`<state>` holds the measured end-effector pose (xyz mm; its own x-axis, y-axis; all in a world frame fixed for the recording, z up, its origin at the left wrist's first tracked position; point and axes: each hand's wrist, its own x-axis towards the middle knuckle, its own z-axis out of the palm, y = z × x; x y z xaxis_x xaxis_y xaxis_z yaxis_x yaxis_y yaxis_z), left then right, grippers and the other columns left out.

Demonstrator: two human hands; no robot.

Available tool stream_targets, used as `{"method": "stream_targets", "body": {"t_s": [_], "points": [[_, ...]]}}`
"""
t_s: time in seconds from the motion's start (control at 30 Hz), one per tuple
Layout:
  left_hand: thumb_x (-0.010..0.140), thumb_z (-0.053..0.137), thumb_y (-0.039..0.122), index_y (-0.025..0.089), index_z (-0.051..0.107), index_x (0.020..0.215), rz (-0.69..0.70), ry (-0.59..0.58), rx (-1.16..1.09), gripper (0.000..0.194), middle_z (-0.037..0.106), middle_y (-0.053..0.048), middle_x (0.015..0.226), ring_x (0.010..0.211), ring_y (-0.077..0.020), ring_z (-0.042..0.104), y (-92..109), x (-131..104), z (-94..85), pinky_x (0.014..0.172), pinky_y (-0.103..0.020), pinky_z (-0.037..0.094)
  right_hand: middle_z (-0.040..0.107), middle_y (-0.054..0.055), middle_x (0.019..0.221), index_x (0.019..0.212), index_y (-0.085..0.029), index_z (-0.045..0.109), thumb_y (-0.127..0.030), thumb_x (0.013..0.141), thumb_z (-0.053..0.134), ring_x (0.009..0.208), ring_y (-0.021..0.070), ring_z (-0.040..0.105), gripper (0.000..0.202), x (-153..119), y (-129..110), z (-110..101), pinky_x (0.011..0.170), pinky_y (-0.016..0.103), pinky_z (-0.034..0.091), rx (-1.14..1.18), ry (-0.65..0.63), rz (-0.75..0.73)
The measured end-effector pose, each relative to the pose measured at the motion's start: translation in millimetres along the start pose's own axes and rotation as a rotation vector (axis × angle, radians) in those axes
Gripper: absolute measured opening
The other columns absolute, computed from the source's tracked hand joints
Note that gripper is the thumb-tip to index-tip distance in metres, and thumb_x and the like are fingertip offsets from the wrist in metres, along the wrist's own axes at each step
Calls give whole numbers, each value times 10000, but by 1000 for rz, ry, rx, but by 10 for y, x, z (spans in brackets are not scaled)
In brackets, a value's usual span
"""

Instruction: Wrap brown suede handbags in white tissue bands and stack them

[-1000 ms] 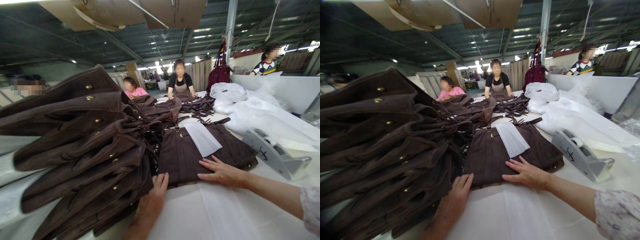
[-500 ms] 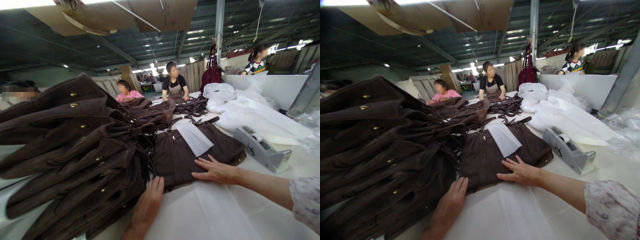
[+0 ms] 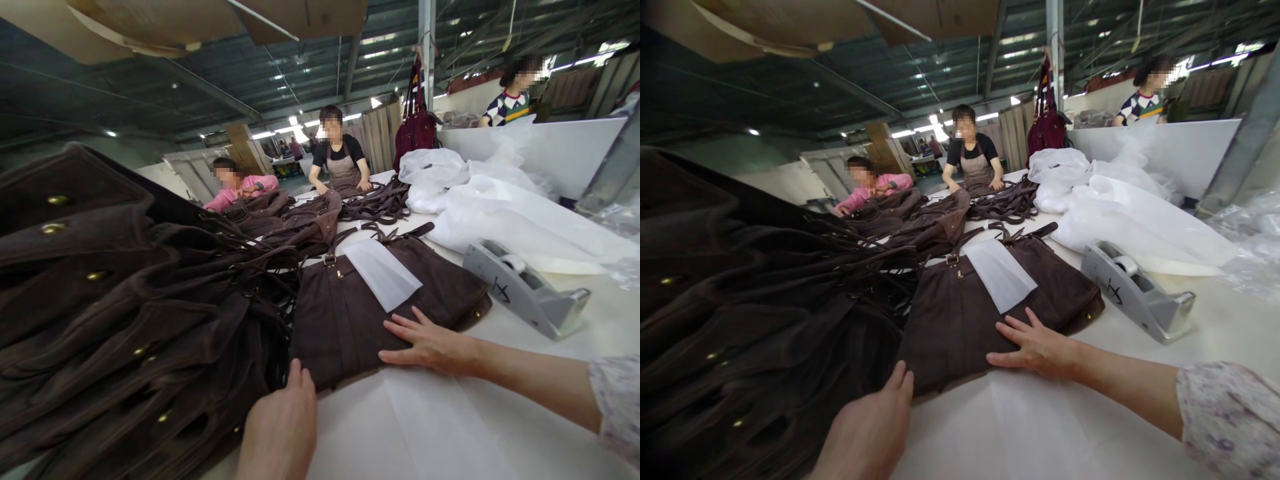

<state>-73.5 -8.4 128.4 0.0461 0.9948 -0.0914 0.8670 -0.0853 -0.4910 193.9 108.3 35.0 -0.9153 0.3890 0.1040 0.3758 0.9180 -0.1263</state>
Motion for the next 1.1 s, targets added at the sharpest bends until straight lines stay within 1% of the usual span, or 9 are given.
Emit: {"method": "stream_targets", "body": {"t_s": [0.07,0.17,0.23,0.37,0.57,0.67,0.77,0.93,1.1], "points": [[825,379,53,82,678,1024,46,133,-111,360,715,-180,870,714,-291,674,168,220,-410,613,-409,531,245,213,1527,1478,-431,228,-136,952,443,1387,423,245,640,17,-6,35,959,751,264,-16,18,-3],[898,431,190,184,626,975,288,358,-451,210,675,-80,903,849,-241,619,486,703,-615,728,-360,497,298,174,1512,1458,-448,273,-190,957,468,1383,396,268,597,47,-7,85,959,765,250,-11,54,-19],[907,452,208,199,600,914,507,357,-654,148,646,-47,946,888,-185,590,656,1029,-445,791,-295,467,354,151,1483,1440,-443,322,-215,961,467,1384,365,276,549,63,-6,90,977,761,228,15,72,-22],[933,376,160,182,547,827,482,326,-726,203,601,-31,874,800,-138,565,771,1385,96,713,-236,445,297,145,1517,1437,-407,350,-148,947,442,1423,329,203,561,81,-10,-45,1025,724,194,118,30,-10],[940,373,163,199,547,898,505,320,-773,182,571,-23,921,847,-161,535,785,1387,273,741,-266,432,556,75,1329,1285,-275,575,-93,811,521,1270,237,483,511,32,97,-503,1099,499,310,512,-47,78],[921,378,134,204,544,951,512,328,-770,183,566,-29,954,875,-179,521,822,1359,274,774,-293,432,709,41,978,1096,-201,674,-215,900,475,904,159,657,279,-7,238,-746,851,261,504,642,29,238],[893,394,103,212,542,961,513,338,-746,196,568,-29,953,866,-190,519,850,1332,295,762,-302,439,707,29,891,991,-194,689,-301,921,475,814,164,638,250,84,479,-926,773,261,498,540,187,405],[886,398,104,219,546,960,488,337,-710,202,579,-31,980,870,-198,524,854,1306,333,756,-315,441,673,66,1036,992,-184,644,-381,885,561,972,201,596,239,701,1122,-999,837,308,491,796,444,843],[851,487,147,214,566,953,511,301,-713,146,588,-40,988,864,-197,526,897,1355,457,705,-302,417,644,84,690,800,-131,586,-541,914,471,606,169,612,441,1480,1684,-886,638,334,546,1101,300,1025]]}}
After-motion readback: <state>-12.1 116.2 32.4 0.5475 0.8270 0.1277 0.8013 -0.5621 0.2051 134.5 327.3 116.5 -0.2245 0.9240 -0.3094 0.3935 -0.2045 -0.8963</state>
